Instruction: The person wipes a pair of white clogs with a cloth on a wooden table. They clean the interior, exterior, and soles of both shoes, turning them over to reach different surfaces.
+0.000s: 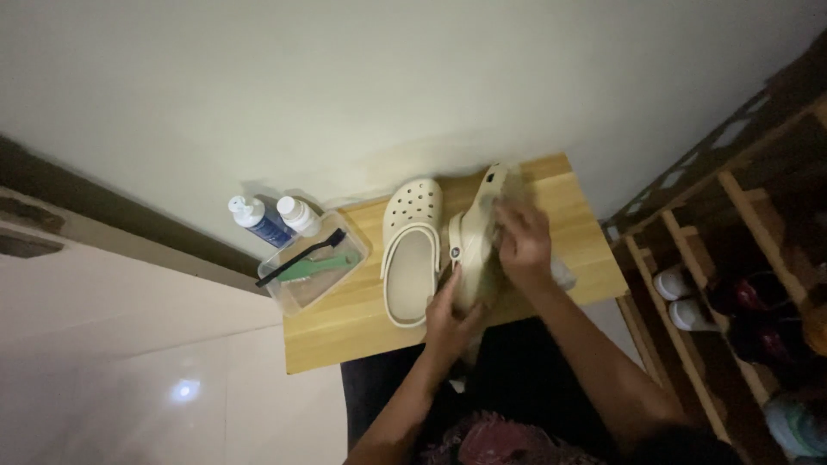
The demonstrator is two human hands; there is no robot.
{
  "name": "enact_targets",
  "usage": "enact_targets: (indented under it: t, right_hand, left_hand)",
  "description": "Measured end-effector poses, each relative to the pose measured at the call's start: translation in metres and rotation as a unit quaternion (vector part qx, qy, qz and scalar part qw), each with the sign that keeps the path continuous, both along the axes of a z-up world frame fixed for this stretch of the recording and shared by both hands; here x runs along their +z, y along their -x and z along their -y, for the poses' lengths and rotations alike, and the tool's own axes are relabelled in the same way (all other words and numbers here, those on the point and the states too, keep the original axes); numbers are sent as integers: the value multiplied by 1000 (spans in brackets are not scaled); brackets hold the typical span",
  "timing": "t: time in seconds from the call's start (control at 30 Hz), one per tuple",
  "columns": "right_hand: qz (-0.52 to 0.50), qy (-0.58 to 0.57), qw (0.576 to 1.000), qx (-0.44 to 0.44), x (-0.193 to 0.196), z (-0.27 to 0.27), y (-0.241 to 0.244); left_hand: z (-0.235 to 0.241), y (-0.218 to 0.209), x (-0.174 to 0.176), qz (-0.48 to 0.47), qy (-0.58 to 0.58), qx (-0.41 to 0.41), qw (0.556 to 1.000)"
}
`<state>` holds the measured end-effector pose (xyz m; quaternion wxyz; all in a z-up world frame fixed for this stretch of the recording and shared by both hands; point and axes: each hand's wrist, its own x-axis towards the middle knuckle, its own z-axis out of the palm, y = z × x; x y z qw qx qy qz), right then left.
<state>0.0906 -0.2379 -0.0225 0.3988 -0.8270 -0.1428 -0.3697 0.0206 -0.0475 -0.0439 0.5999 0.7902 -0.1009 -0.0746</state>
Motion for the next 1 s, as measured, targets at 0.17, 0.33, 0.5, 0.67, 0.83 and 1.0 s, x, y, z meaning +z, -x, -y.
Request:
enact_targets:
  t: [0.17,0.33,0.5,0.67,0.83,1.0]
  right_hand:
    - [3,104,994,-24,-61,-22,43]
    - [-82,63,995,13,-83,52,15]
    - [-63,-39,996,-56,5,36,-17]
    - [-154,-42,986,-43,-36,2,0]
    - [-387,-117,914,-31,-73,35,30]
    - [-521,-122,826,-178,52,44,58]
  left_hand:
    - [2,0,-50,104,25,87,990]
    - [-2,4,-24,98,50,72,991]
    - [3,8,-4,-22,-24,97,995]
    - [4,15,12,-85,-89,84,989]
    - [25,8,-16,97,-213,49,971]
    - [46,2,-67,404,-430,50,806]
